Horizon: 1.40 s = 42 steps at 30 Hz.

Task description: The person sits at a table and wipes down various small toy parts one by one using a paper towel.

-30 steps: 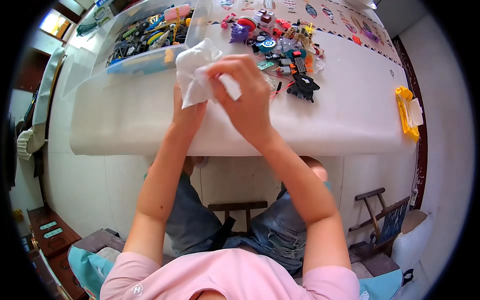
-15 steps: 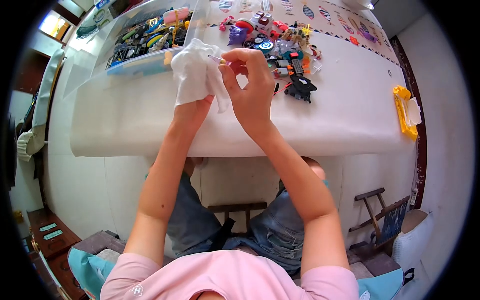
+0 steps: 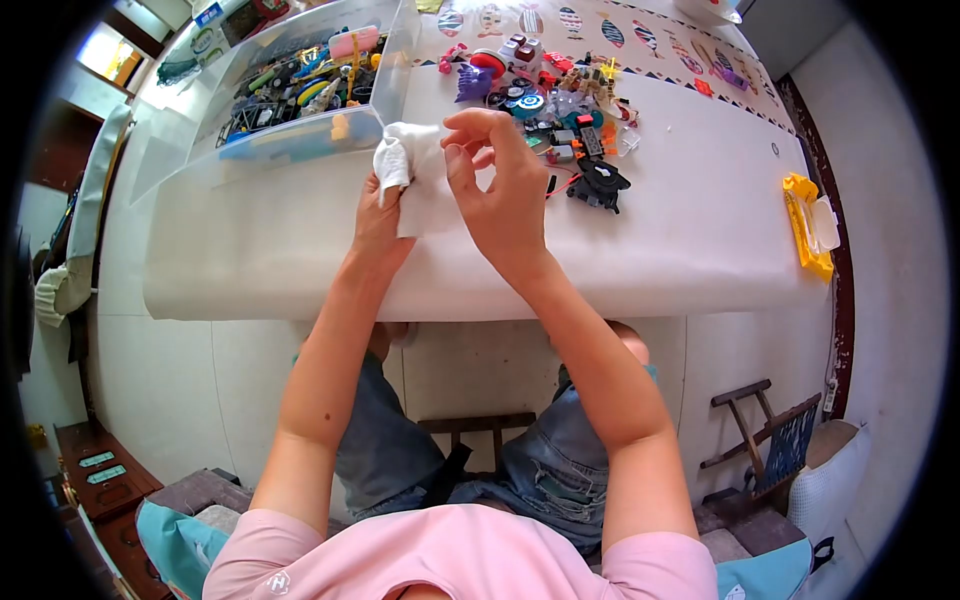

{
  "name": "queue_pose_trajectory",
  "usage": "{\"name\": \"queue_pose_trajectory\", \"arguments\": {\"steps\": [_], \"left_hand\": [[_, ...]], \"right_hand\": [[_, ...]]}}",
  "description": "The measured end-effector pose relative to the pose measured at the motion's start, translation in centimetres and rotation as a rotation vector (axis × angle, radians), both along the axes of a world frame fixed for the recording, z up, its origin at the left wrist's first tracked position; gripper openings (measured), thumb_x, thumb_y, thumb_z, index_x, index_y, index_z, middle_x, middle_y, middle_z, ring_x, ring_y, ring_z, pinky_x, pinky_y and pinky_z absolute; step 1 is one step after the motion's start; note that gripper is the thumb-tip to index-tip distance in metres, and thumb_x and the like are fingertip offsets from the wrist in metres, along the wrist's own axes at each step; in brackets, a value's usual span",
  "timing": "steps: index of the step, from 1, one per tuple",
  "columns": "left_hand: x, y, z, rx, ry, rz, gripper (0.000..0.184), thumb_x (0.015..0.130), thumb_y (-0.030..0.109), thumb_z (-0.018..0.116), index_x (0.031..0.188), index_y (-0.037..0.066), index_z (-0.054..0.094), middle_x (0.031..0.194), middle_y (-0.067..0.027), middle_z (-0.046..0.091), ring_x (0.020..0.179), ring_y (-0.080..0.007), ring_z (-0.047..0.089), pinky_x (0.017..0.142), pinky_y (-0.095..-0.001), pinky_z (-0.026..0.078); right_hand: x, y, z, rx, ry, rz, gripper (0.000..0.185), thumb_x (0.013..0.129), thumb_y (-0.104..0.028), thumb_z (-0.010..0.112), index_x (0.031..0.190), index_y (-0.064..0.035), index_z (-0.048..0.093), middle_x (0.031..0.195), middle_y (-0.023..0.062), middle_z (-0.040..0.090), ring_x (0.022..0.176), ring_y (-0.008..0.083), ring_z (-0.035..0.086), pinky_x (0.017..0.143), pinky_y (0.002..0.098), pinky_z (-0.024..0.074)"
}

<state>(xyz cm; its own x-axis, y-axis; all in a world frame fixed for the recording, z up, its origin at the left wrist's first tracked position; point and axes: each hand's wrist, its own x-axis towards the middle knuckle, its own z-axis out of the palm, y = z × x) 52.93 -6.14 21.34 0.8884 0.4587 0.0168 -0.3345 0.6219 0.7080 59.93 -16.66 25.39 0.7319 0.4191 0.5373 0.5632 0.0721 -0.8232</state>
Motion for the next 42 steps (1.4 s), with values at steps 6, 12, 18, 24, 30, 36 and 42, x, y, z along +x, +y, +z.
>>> {"name": "queue_pose_trajectory", "arguments": {"steps": [6, 12, 18, 24, 30, 36, 42], "left_hand": [[0.0, 0.3, -0.8, 0.073, 0.182, 0.011, 0.027, 0.088, 0.028, 0.046, 0.106, 0.008, 0.049, 0.090, -0.0036, 0.056, 0.077, -0.0122, 0.056, 0.058, -0.0248, 0.047], [0.6, -0.4, -0.3, 0.103, 0.190, 0.080, 0.022, 0.088, 0.024, 0.044, 0.100, 0.007, 0.051, 0.081, -0.0014, 0.056, 0.069, -0.0098, 0.054, 0.057, -0.0233, 0.045], [0.6, 1.0, -2.4, -0.021, -0.089, -0.084, 0.019, 0.088, 0.020, 0.043, 0.098, 0.007, 0.052, 0.079, -0.0018, 0.056, 0.068, -0.0099, 0.055, 0.056, -0.0239, 0.045], [1.4, -0.8, -0.2, 0.111, 0.120, 0.101, 0.021, 0.089, 0.021, 0.042, 0.102, 0.006, 0.050, 0.092, -0.0010, 0.054, 0.078, -0.0093, 0.053, 0.063, -0.0234, 0.045], [1.0, -1.0, 0.1, 0.194, 0.104, 0.034, 0.020, 0.087, 0.017, 0.048, 0.104, 0.006, 0.050, 0.089, -0.0014, 0.055, 0.076, -0.0090, 0.053, 0.059, -0.0225, 0.044], [0.6, 0.7, -1.3, 0.023, -0.042, -0.068, 0.024, 0.088, 0.014, 0.040, 0.107, 0.004, 0.051, 0.094, -0.0053, 0.057, 0.077, -0.0132, 0.055, 0.061, -0.0265, 0.045], [1.0, -1.6, 1.1, 0.053, 0.183, 0.072, 0.026, 0.086, 0.007, 0.041, 0.110, 0.003, 0.050, 0.096, -0.0053, 0.056, 0.082, -0.0130, 0.055, 0.067, -0.0246, 0.044]], "right_hand": [[0.2, 0.0, -0.3, 0.044, -0.078, 0.005, 0.014, 0.076, -0.003, 0.057, 0.089, -0.0073, 0.057, 0.074, 0.0033, 0.060, 0.062, 0.0099, 0.057, 0.050, 0.0223, 0.0407], [0.2, -0.4, 0.3, -0.001, -0.043, 0.016, 0.007, 0.081, -0.005, 0.056, 0.088, -0.0056, 0.056, 0.076, 0.0010, 0.061, 0.072, 0.0074, 0.059, 0.061, 0.0216, 0.0444], [0.4, 0.0, -0.3, 0.089, -0.141, 0.032, 0.008, 0.076, -0.001, 0.057, 0.082, -0.0060, 0.059, 0.076, 0.0031, 0.059, 0.061, 0.0108, 0.057, 0.045, 0.0223, 0.0391], [0.1, -0.1, 0.1, 0.066, -0.093, 0.043, 0.008, 0.076, 0.000, 0.056, 0.082, -0.0058, 0.059, 0.076, 0.0036, 0.059, 0.059, 0.0115, 0.056, 0.045, 0.0222, 0.0396], [0.3, 0.2, -0.2, 0.080, -0.164, 0.026, 0.008, 0.076, 0.000, 0.056, 0.081, -0.0061, 0.058, 0.075, 0.0034, 0.058, 0.058, 0.0114, 0.054, 0.043, 0.0221, 0.0398], [0.0, 0.2, -0.1, 0.055, -0.117, 0.039, 0.008, 0.076, -0.001, 0.056, 0.081, -0.0063, 0.058, 0.075, 0.0029, 0.059, 0.058, 0.0113, 0.054, 0.044, 0.0226, 0.0401], [0.2, 0.4, -0.2, 0.088, -0.141, 0.024, 0.007, 0.077, -0.001, 0.056, 0.081, -0.0062, 0.058, 0.076, 0.0031, 0.059, 0.059, 0.0114, 0.055, 0.044, 0.0222, 0.0399]]}}
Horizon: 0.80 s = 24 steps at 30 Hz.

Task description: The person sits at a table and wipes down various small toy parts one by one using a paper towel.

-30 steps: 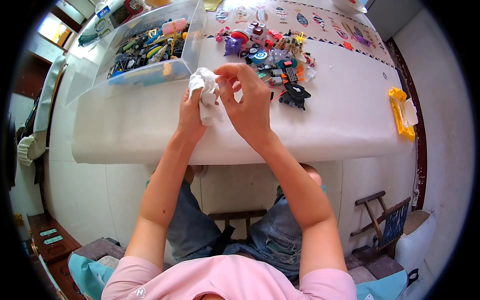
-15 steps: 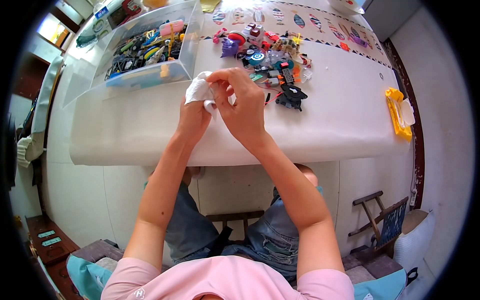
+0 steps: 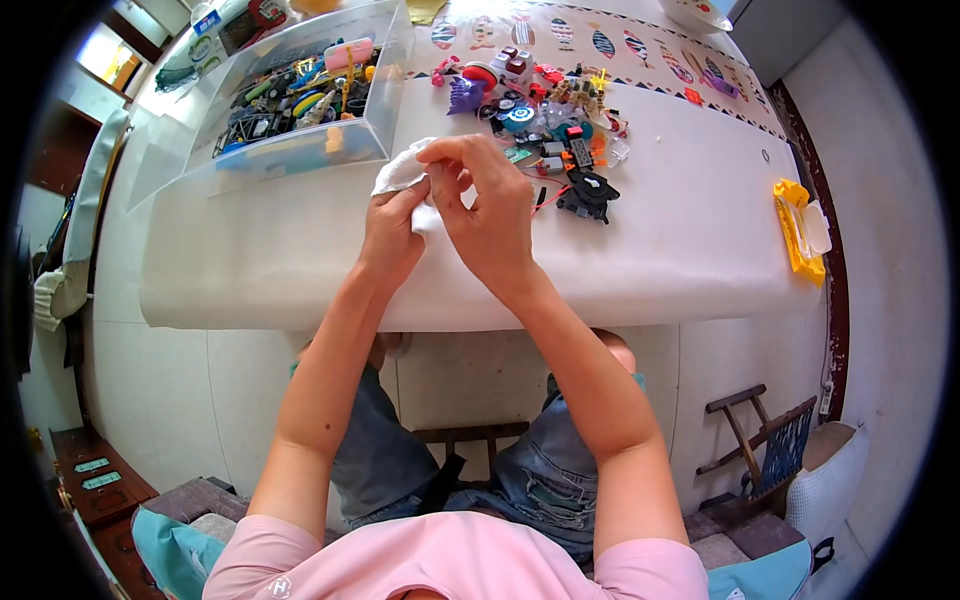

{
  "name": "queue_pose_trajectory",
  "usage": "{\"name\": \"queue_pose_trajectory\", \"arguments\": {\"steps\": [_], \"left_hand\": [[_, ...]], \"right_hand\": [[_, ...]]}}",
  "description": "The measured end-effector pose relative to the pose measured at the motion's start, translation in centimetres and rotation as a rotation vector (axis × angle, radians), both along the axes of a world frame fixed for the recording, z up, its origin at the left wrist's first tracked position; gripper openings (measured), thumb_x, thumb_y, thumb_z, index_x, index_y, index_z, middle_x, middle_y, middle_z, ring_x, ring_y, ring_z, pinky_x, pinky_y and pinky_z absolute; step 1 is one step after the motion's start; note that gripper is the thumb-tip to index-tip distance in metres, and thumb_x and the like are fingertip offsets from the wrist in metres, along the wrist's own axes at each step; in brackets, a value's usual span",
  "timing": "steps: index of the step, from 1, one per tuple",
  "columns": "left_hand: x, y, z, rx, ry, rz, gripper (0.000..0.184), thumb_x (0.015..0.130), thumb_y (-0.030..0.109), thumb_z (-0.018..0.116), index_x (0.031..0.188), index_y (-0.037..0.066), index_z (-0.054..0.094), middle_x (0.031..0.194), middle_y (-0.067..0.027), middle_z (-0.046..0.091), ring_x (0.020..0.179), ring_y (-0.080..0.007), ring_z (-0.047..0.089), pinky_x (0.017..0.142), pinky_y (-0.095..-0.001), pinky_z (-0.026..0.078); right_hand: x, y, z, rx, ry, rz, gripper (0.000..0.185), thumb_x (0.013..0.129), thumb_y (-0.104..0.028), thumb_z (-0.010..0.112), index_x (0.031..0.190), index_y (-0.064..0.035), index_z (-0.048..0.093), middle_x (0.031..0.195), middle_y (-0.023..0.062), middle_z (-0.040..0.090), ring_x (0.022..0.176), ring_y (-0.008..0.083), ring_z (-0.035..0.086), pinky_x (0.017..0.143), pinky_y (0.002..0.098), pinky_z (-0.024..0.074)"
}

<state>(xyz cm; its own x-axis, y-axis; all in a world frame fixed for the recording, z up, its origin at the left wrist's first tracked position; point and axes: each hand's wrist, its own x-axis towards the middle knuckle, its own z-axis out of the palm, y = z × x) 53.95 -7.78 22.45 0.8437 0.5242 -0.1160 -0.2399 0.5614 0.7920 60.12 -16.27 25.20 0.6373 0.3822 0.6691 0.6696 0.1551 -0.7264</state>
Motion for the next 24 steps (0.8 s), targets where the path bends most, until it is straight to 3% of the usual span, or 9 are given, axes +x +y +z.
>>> {"name": "queue_pose_trajectory", "arguments": {"steps": [3, 6, 9, 10, 13, 18, 21, 24], "left_hand": [[0.0, 0.0, -0.3, -0.014, -0.009, 0.059, 0.023, 0.086, 0.004, 0.042, 0.107, 0.003, 0.051, 0.094, -0.0047, 0.056, 0.081, -0.0114, 0.055, 0.066, -0.0239, 0.045], [-0.3, 1.6, -1.2, 0.056, -0.064, -0.055, 0.020, 0.086, 0.010, 0.042, 0.102, 0.003, 0.052, 0.089, -0.0043, 0.057, 0.076, -0.0100, 0.054, 0.062, -0.0222, 0.044], [-0.6, 1.6, -0.7, -0.018, 0.050, -0.041, 0.020, 0.086, 0.016, 0.043, 0.098, 0.004, 0.053, 0.084, -0.0040, 0.056, 0.072, -0.0098, 0.053, 0.059, -0.0229, 0.043], [-0.4, 1.2, -0.6, 0.027, 0.068, 0.001, 0.023, 0.086, 0.021, 0.043, 0.098, 0.005, 0.053, 0.083, -0.0038, 0.055, 0.068, -0.0107, 0.052, 0.058, -0.0237, 0.042], [0.0, 1.1, -0.9, -0.150, 0.045, -0.060, 0.021, 0.084, 0.017, 0.043, 0.099, 0.004, 0.052, 0.083, -0.0032, 0.055, 0.068, -0.0110, 0.051, 0.058, -0.0249, 0.041], [-0.2, -0.1, 1.0, 0.029, 0.016, -0.120, 0.020, 0.082, 0.010, 0.042, 0.099, 0.005, 0.052, 0.080, -0.0016, 0.053, 0.063, -0.0088, 0.048, 0.054, -0.0220, 0.037], [-0.4, 0.3, 0.4, 0.089, 0.025, -0.158, 0.018, 0.086, 0.016, 0.045, 0.098, 0.006, 0.053, 0.074, 0.0001, 0.051, 0.057, -0.0067, 0.044, 0.049, -0.0207, 0.033], [-0.3, 0.5, 0.1, 0.051, 0.039, -0.161, 0.021, 0.089, 0.025, 0.046, 0.094, 0.008, 0.055, 0.068, 0.0024, 0.050, 0.051, -0.0048, 0.041, 0.045, -0.0199, 0.029]], "right_hand": [[0.0, -0.1, 0.0, -0.007, 0.018, 0.000, 0.008, 0.077, -0.001, 0.056, 0.081, -0.0060, 0.058, 0.076, 0.0033, 0.059, 0.059, 0.0114, 0.055, 0.044, 0.0221, 0.0401], [0.1, -0.1, 0.0, -0.009, 0.008, 0.008, 0.008, 0.076, -0.001, 0.056, 0.081, -0.0060, 0.059, 0.076, 0.0032, 0.059, 0.060, 0.0114, 0.056, 0.044, 0.0219, 0.0400], [-0.2, -0.4, 0.4, -0.076, 0.056, 0.021, 0.007, 0.080, 0.000, 0.055, 0.083, -0.0045, 0.058, 0.077, 0.0007, 0.060, 0.070, 0.0082, 0.058, 0.057, 0.0203, 0.0446], [-0.3, -0.4, 0.4, -0.077, 0.053, 0.019, 0.007, 0.080, 0.000, 0.055, 0.083, -0.0044, 0.058, 0.077, 0.0006, 0.060, 0.070, 0.0081, 0.058, 0.057, 0.0203, 0.0446], [-0.2, -0.3, 0.4, -0.075, 0.042, 0.011, 0.007, 0.080, 0.000, 0.055, 0.083, -0.0043, 0.058, 0.077, 0.0005, 0.060, 0.070, 0.0081, 0.058, 0.057, 0.0203, 0.0446], [-0.2, -0.4, 0.5, -0.059, 0.080, 0.012, 0.006, 0.079, 0.000, 0.055, 0.083, -0.0045, 0.058, 0.077, 0.0008, 0.060, 0.070, 0.0085, 0.059, 0.057, 0.0209, 0.0456], [0.2, 0.0, -0.1, 0.004, 0.010, -0.005, 0.007, 0.077, -0.002, 0.056, 0.081, -0.0064, 0.058, 0.075, 0.0027, 0.059, 0.058, 0.0110, 0.054, 0.044, 0.0223, 0.0403], [0.0, -0.4, 0.4, -0.070, 0.042, -0.004, 0.006, 0.079, 0.000, 0.055, 0.083, -0.0044, 0.058, 0.077, 0.0011, 0.060, 0.069, 0.0092, 0.059, 0.057, 0.0214, 0.0461]]}}
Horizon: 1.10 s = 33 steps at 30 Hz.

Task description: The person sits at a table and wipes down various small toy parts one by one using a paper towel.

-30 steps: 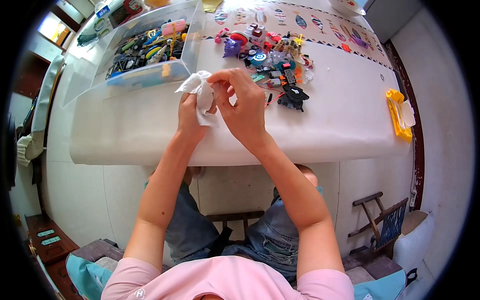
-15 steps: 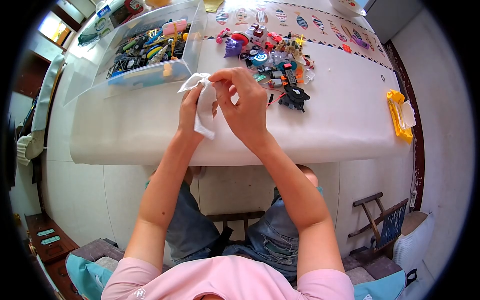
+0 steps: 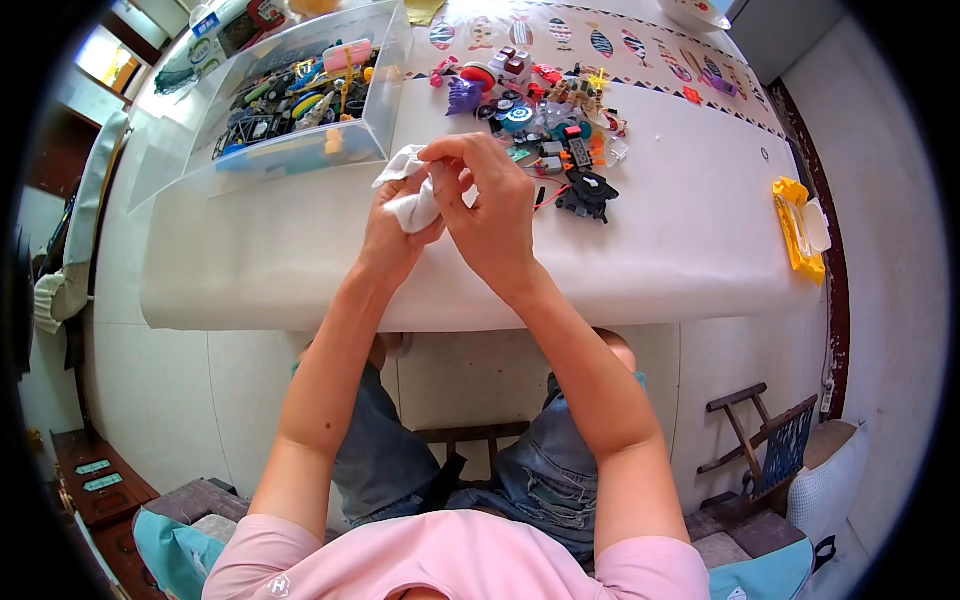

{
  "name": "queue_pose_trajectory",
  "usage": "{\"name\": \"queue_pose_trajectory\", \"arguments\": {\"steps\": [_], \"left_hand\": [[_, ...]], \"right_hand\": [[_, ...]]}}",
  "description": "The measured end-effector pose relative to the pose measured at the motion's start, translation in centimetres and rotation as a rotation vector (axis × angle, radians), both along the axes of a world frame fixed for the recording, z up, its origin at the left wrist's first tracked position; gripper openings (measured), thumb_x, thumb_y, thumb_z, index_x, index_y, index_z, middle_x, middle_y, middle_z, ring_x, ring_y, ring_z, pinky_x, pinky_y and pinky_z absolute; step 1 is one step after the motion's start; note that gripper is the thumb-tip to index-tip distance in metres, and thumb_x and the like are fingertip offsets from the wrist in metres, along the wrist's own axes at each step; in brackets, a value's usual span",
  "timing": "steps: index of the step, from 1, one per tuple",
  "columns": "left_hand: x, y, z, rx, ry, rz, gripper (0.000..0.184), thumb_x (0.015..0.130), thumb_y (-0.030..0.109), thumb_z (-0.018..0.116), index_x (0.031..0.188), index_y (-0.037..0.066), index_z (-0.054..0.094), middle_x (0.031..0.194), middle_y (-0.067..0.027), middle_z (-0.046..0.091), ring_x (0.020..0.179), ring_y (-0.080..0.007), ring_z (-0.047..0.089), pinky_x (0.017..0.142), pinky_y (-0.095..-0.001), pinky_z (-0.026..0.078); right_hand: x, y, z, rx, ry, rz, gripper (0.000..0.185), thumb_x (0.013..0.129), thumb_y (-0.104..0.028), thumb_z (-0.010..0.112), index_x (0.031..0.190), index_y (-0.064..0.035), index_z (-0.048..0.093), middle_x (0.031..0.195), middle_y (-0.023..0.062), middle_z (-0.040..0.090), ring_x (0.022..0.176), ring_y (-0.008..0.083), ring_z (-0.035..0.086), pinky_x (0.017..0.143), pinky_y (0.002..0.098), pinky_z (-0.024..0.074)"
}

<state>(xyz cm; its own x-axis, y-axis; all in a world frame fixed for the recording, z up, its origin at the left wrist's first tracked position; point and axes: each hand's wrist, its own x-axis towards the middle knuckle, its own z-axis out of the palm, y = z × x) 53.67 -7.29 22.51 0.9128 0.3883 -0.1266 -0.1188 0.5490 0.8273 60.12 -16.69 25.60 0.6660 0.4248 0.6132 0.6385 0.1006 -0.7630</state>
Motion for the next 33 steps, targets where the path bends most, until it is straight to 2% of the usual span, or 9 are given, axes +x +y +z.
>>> {"name": "queue_pose_trajectory", "arguments": {"steps": [3, 6, 12, 15, 19, 25, 26, 29, 33], "left_hand": [[0.0, 0.0, 0.0, 0.004, -0.018, -0.012, 0.023, 0.089, 0.028, 0.046, 0.088, 0.009, 0.057, 0.064, 0.0043, 0.049, 0.049, -0.0038, 0.040, 0.043, -0.0192, 0.027], [-0.1, 0.2, -0.3, 0.062, -0.061, -0.046, 0.025, 0.089, 0.030, 0.046, 0.081, 0.009, 0.059, 0.062, 0.0049, 0.049, 0.049, -0.0032, 0.039, 0.044, -0.0190, 0.027], [0.1, -0.1, -0.4, 0.134, -0.048, 0.060, 0.033, 0.089, 0.037, 0.045, 0.078, 0.009, 0.060, 0.060, 0.0053, 0.049, 0.051, -0.0018, 0.040, 0.043, -0.0187, 0.028], [0.3, 0.1, -1.1, 0.194, -0.055, 0.102, 0.037, 0.089, 0.041, 0.043, 0.081, 0.009, 0.060, 0.062, 0.0051, 0.050, 0.052, -0.0013, 0.040, 0.041, -0.0176, 0.027], [0.3, -0.4, -0.1, 0.135, 0.025, 0.154, 0.042, 0.089, 0.045, 0.038, 0.085, 0.008, 0.059, 0.066, 0.0044, 0.051, 0.053, -0.0006, 0.040, 0.040, -0.0158, 0.026], [-0.3, 0.3, -0.6, 0.014, -0.149, -0.148, 0.021, 0.086, 0.022, 0.040, 0.098, 0.006, 0.046, 0.073, 0.0000, 0.046, 0.058, -0.0049, 0.037, 0.047, -0.0198, 0.026], [-0.3, 0.2, -0.5, 0.088, -0.107, -0.180, 0.032, 0.074, 0.016, 0.040, 0.104, 0.005, 0.042, 0.076, -0.0026, 0.047, 0.061, -0.0071, 0.038, 0.050, -0.0202, 0.028], [-0.4, -0.3, 0.2, 0.143, -0.090, -0.211, 0.038, 0.073, 0.018, 0.041, 0.108, 0.003, 0.042, 0.076, -0.0025, 0.047, 0.063, -0.0076, 0.040, 0.054, -0.0209, 0.030], [-0.6, -0.1, 1.2, -0.041, -0.196, -0.258, 0.035, 0.075, 0.020, 0.044, 0.106, 0.002, 0.046, 0.081, -0.0047, 0.052, 0.069, -0.0090, 0.045, 0.058, -0.0217, 0.034]], "right_hand": [[0.1, 0.0, -0.1, -0.003, -0.007, -0.005, 0.006, 0.079, 0.000, 0.055, 0.083, -0.0045, 0.059, 0.076, 0.0008, 0.060, 0.067, 0.0091, 0.059, 0.057, 0.0213, 0.0460], [0.3, 0.2, -0.4, 0.052, -0.053, -0.004, 0.008, 0.076, -0.001, 0.056, 0.081, -0.0056, 0.058, 0.075, 0.0038, 0.058, 0.059, 0.0130, 0.054, 0.047, 0.0234, 0.0422], [0.3, -0.1, 0.2, -0.017, -0.075, -0.039, 0.008, 0.074, 0.000, 0.056, 0.080, -0.0052, 0.059, 0.076, 0.0051, 0.057, 0.065, 0.0163, 0.053, 0.053, 0.0261, 0.0444], [0.7, 0.0, -0.2, -0.104, -0.190, -0.051, 0.013, 0.073, 0.001, 0.058, 0.083, -0.0059, 0.059, 0.078, 0.0041, 0.058, 0.067, 0.0132, 0.055, 0.056, 0.0240, 0.0434], [0.5, 0.1, -0.5, -0.185, -0.220, -0.020, 0.013, 0.070, 0.000, 0.060, 0.081, -0.0064, 0.061, 0.079, 0.0068, 0.056, 0.072, 0.0208, 0.054, 0.063, 0.0310, 0.0452], [1.2, -0.3, 0.0, -0.209, -0.012, -0.024, 0.008, 0.074, -0.003, 0.061, 0.082, -0.0030, 0.061, 0.080, 0.0087, 0.056, 0.068, 0.0207, 0.056, 0.060, 0.0298, 0.0461], [1.5, -0.4, -0.1, -0.206, -0.010, -0.036, 0.008, 0.075, -0.004, 0.060, 0.082, -0.0024, 0.061, 0.080, 0.0089, 0.056, 0.067, 0.0205, 0.056, 0.060, 0.0295, 0.0461], [1.7, -0.6, 0.0, -0.223, 0.013, -0.079, 0.007, 0.075, -0.005, 0.061, 0.082, -0.0028, 0.062, 0.080, 0.0086, 0.057, 0.069, 0.0201, 0.056, 0.062, 0.0299, 0.0457], [1.9, -0.9, 0.1, -0.236, 0.082, -0.059, 0.008, 0.075, -0.006, 0.060, 0.083, -0.0043, 0.063, 0.081, 0.0082, 0.058, 0.074, 0.0202, 0.055, 0.063, 0.0306, 0.0445]]}}
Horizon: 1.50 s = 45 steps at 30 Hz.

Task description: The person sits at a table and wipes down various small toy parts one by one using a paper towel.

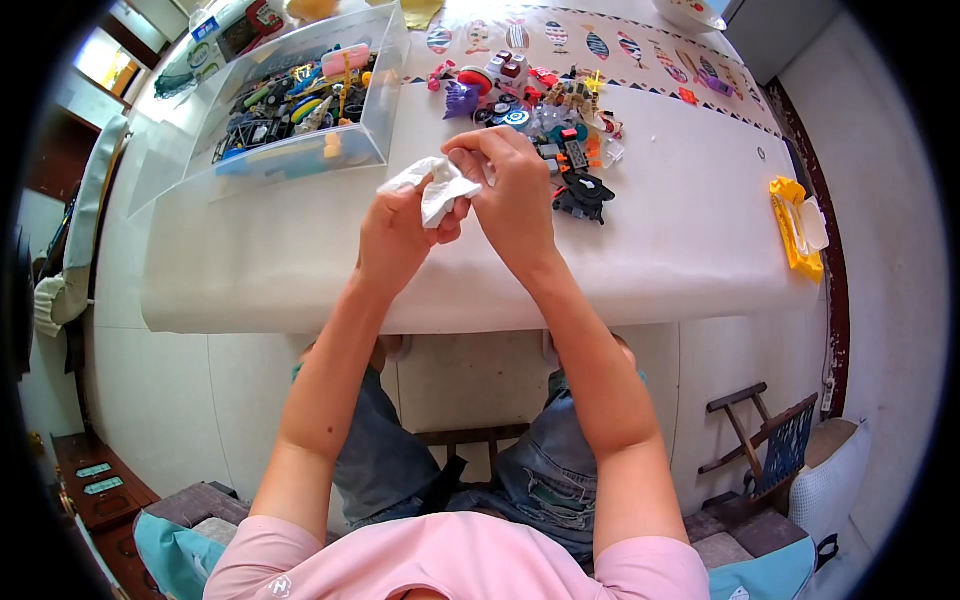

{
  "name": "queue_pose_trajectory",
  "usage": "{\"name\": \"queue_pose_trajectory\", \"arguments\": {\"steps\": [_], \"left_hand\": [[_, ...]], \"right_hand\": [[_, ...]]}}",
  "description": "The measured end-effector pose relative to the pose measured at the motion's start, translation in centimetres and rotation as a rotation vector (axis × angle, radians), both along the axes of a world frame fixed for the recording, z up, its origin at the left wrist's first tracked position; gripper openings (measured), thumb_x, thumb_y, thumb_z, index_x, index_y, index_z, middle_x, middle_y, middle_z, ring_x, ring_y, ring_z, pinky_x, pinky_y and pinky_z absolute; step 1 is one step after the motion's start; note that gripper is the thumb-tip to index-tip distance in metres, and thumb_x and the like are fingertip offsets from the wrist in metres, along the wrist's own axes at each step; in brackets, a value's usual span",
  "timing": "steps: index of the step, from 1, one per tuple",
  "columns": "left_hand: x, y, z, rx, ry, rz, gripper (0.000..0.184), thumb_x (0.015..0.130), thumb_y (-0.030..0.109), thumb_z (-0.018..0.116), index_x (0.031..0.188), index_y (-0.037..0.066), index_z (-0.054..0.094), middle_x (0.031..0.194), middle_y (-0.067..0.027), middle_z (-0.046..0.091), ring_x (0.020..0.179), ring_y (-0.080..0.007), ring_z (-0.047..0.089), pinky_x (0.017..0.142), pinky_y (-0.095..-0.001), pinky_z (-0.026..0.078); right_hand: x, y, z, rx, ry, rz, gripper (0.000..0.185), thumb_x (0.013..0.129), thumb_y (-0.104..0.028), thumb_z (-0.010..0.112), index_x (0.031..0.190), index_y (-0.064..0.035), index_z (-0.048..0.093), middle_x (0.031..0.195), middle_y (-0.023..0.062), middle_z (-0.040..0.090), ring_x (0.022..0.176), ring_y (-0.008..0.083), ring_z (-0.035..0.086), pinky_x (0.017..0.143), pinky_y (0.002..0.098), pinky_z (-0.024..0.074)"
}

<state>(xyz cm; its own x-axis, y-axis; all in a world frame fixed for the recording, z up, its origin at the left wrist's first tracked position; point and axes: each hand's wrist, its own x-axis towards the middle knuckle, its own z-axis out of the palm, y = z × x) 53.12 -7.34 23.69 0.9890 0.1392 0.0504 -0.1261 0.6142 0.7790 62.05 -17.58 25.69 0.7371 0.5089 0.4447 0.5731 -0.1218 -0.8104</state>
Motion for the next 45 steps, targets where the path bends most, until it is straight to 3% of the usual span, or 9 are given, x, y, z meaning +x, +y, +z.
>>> {"name": "queue_pose_trajectory", "arguments": {"steps": [3, 6, 9, 19, 25, 28, 38, 41, 45], "left_hand": [[0.3, -0.2, -1.0, 0.035, 0.070, 0.132, 0.029, 0.082, 0.020, 0.042, 0.105, 0.002, 0.047, 0.083, -0.0050, 0.054, 0.068, -0.0092, 0.047, 0.059, -0.0213, 0.036], [0.5, 0.3, -2.2, 0.380, 0.118, 0.137, 0.024, 0.088, 0.022, 0.040, 0.097, 0.002, 0.050, 0.070, -0.0027, 0.050, 0.059, -0.0078, 0.041, 0.053, -0.0208, 0.033], [0.8, -0.2, -1.7, 0.019, 0.107, 0.200, 0.025, 0.090, 0.024, 0.040, 0.097, 0.003, 0.050, 0.070, -0.0015, 0.049, 0.057, -0.0066, 0.040, 0.051, -0.0195, 0.032], [0.5, 1.4, -3.4, 0.106, 0.019, 0.201, 0.019, 0.091, 0.024, 0.039, 0.091, 0.007, 0.049, 0.071, 0.0018, 0.046, 0.055, -0.0037, 0.037, 0.045, -0.0186, 0.028], [1.1, -0.9, -1.5, 0.204, 0.150, 0.513, 0.014, 0.087, 0.014, 0.048, 0.091, 0.004, 0.057, 0.070, 0.0036, 0.053, 0.057, -0.0032, 0.045, 0.044, -0.0191, 0.031], [1.1, 0.0, -2.3, 0.221, 0.067, 0.363, 0.010, 0.085, 0.011, 0.053, 0.090, 0.004, 0.058, 0.074, 0.0033, 0.055, 0.061, -0.0029, 0.047, 0.047, -0.0189, 0.034], [0.7, 0.0, -2.1, 0.022, 0.141, 0.479, 0.013, 0.083, 0.014, 0.053, 0.091, 0.005, 0.058, 0.078, 0.0025, 0.056, 0.068, -0.0061, 0.053, 0.056, -0.0203, 0.041], [0.7, 0.5, -2.8, 0.125, 0.006, 0.465, 0.015, 0.083, 0.016, 0.053, 0.092, 0.005, 0.058, 0.078, 0.0017, 0.056, 0.069, -0.0065, 0.053, 0.059, -0.0208, 0.042], [0.6, 0.4, -2.4, 0.155, 0.096, 0.425, 0.019, 0.084, 0.017, 0.051, 0.094, 0.003, 0.058, 0.076, 0.0013, 0.056, 0.065, -0.0051, 0.051, 0.053, -0.0196, 0.039]], "right_hand": [[-0.1, 0.0, -0.1, 0.012, -0.093, 0.029, 0.011, 0.074, -0.004, 0.060, 0.084, -0.0053, 0.063, 0.081, 0.0080, 0.058, 0.074, 0.0200, 0.055, 0.063, 0.0301, 0.0442], [-0.3, 0.2, -0.1, 0.042, -0.085, 0.038, 0.017, 0.070, 0.001, 0.059, 0.086, -0.0052, 0.062, 0.081, 0.0081, 0.058, 0.072, 0.0197, 0.055, 0.064, 0.0295, 0.0447], [-0.7, 0.5, 0.0, 0.064, -0.053, 0.060, 0.022, 0.066, 0.005, 0.058, 0.086, -0.0043, 0.062, 0.081, 0.0086, 0.057, 0.071, 0.0196, 0.056, 0.064, 0.0291, 0.0454], [-1.1, 0.3, -0.2, 0.036, -0.127, 0.158, 0.015, 0.070, 0.004, 0.058, 0.083, -0.0030, 0.062, 0.080, 0.0093, 0.058, 0.068, 0.0198, 0.057, 0.060, 0.0276, 0.0472], [-0.8, 0.4, 0.0, 0.076, -0.052, 0.112, 0.009, 0.074, -0.001, 0.059, 0.082, -0.0041, 0.062, 0.082, 0.0077, 0.057, 0.065, 0.0187, 0.057, 0.058, 0.0266, 0.0474], [-0.7, 0.4, -0.1, 0.069, -0.056, 0.088, 0.009, 0.075, -0.001, 0.059, 0.082, -0.0053, 0.063, 0.082, 0.0072, 0.057, 0.066, 0.0186, 0.057, 0.058, 0.0268, 0.0477], [-1.1, 0.7, -0.2, 0.077, -0.088, 0.151, 0.013, 0.074, -0.004, 0.061, 0.086, -0.0074, 0.063, 0.081, 0.0059, 0.057, 0.069, 0.0175, 0.058, 0.055, 0.0278, 0.0457], [-1.1, 0.6, -0.4, 0.046, -0.115, 0.137, 0.011, 0.073, -0.005, 0.063, 0.084, -0.0072, 0.063, 0.079, 0.0056, 0.057, 0.067, 0.0166, 0.058, 0.054, 0.0276, 0.0449], [-1.1, 0.5, -0.3, 0.041, -0.095, 0.055, 0.009, 0.073, -0.007, 0.063, 0.082, -0.0052, 0.062, 0.076, 0.0060, 0.057, 0.063, 0.0166, 0.057, 0.055, 0.0277, 0.0445]]}}
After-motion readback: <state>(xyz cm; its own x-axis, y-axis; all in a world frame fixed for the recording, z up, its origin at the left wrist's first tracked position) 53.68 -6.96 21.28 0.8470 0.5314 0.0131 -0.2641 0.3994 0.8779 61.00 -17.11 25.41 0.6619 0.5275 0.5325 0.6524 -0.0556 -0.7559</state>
